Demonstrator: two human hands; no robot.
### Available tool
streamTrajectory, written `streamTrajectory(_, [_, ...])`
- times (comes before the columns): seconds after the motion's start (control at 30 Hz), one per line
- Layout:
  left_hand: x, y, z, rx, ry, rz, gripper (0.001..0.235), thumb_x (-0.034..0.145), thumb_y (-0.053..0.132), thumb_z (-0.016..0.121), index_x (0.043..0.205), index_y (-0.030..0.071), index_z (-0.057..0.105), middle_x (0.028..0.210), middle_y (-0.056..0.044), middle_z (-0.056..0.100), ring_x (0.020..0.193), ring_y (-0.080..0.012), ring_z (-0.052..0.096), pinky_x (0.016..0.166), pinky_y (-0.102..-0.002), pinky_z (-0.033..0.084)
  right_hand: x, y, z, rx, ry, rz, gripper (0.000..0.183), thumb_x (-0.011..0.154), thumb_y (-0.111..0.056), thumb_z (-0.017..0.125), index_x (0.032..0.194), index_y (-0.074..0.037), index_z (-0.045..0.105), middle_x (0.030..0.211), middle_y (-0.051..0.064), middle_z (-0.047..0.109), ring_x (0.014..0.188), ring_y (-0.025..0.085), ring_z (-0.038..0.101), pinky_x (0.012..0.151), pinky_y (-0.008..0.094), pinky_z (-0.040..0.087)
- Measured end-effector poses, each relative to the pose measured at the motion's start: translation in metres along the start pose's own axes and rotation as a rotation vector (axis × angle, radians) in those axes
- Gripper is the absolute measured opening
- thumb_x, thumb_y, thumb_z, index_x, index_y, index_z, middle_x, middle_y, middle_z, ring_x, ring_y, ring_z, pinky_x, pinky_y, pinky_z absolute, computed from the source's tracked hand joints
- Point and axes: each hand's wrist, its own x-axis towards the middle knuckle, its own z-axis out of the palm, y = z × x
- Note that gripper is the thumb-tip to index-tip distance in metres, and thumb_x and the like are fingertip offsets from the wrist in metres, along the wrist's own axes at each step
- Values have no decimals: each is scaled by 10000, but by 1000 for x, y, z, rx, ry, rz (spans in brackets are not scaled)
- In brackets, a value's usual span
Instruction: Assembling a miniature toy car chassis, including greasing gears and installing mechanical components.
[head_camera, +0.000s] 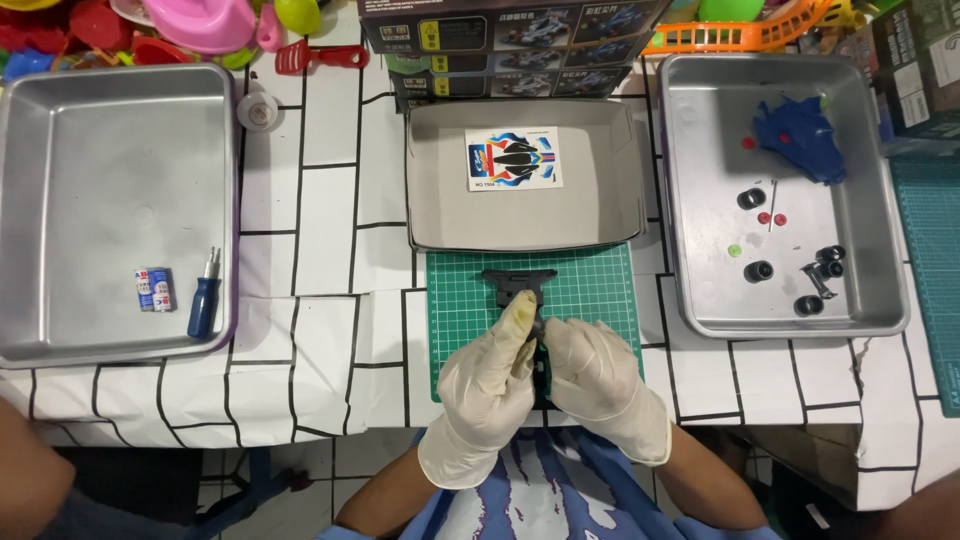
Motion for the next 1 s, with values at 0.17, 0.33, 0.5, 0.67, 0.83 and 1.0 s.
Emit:
streamTrajectory(0.17, [15, -13, -5, -280, 167, 82, 340, 803, -166, 707, 1131, -82, 726, 1075, -307, 757, 930, -383, 784, 748, -397, 670, 34, 0, -20, 176, -204, 263, 396, 992, -350, 594, 1215, -32, 670, 736, 34, 639, 652, 187, 663, 588, 303, 586])
streamTrajectory(0.33, [14, 0, -36, -148, -329, -43, 353, 965, -36, 720, 1258, 60, 548, 961, -71, 659, 733, -134, 611, 640, -259, 559, 16, 12, -46, 607, -155, 260, 446, 1106, -357, 460, 1448, -75, 505, 914, -3, 632, 773, 117, 624, 592, 227, 504])
streamTrajectory(0.5, [-9, 7, -9, -53, -242, 287, 254, 1011, 45, 731, 1232, -15, 624, 999, -134, 743, 840, -232, 768, 779, -370, 735, -3, -23, -52, 560, -38, 542, 459, 925, -252, 708, 1260, 54, 640, 1128, 162, 766, 951, 196, 795, 871, 246, 682])
streamTrajectory(0.67, [54, -22, -46, -202, -957, 135, 755, 818, -213, 481, 1524, 45, 414, 1570, -185, 496, 1496, -365, 456, 1297, -492, 338, 6, -15, -79, 684, -26, 970, 180, 950, -54, 666, 1119, -53, 728, 857, 106, 720, 788, 211, 712, 804, 299, 643])
streamTrajectory(0.83, [46, -45, -31, -111, -1339, 238, 857, 709, -99, 508, 1546, 32, 380, 1611, -167, 391, 1541, -363, 267, 1264, -579, 125, -4, 1, -87, 712, -270, 1172, 344, 934, -156, 646, 1249, -30, 704, 973, 109, 751, 895, 223, 741, 917, 333, 627])
streamTrajectory(1.0, [37, -26, -27, 222, -1136, 376, 875, 734, 425, 846, 1446, 39, 516, 1366, -132, 613, 1295, -333, 529, 1227, -568, 278, -31, 16, -82, 825, -255, 1283, 511, 916, 26, 597, 1422, 2, 531, 1197, 195, 728, 1160, 278, 717, 1063, 366, 585])
